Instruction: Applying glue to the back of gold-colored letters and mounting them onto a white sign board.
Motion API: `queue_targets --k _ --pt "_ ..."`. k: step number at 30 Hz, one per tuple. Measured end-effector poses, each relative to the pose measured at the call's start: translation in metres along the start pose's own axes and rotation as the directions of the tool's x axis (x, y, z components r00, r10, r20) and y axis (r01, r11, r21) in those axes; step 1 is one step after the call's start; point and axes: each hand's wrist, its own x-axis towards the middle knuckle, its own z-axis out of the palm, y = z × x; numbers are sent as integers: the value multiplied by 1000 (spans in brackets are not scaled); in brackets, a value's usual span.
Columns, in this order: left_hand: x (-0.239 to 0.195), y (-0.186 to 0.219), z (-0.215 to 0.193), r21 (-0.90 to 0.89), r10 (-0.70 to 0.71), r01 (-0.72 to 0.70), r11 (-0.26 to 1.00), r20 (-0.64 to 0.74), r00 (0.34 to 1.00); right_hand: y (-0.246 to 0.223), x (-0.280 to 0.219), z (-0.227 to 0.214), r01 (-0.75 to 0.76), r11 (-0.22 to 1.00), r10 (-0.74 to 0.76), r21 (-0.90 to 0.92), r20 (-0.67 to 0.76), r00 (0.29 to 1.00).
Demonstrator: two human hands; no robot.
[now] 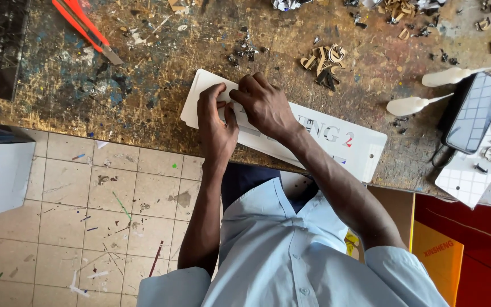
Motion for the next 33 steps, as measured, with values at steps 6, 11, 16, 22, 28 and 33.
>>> queue_targets --k 6,11,16,22,28,33 --pt "0 1 -2 17 -5 5 1000 2 1000 -5 3 1 -145 978 145 148 9 989" --pt "-1 1 -3 36 18 -19 999 9 1000 -14 7 -7 -144 987 140 68 54 989" --pt "0 -2 -2 38 16 -15 999 -6 1000 -5 -9 5 -102 988 100 114 18 995" --pt "1 6 -5 45 33 -32 998 -8 999 2 -14 15 -132 955 148 267 -42 988" --pt "1 7 -1 77 25 -24 997 -7 1000 -5 -12 12 -124 962 144 245 -68 987" --pt "4 7 -2 122 67 -68 990 7 998 0 -16 11 -130 930 157 343 -51 986"
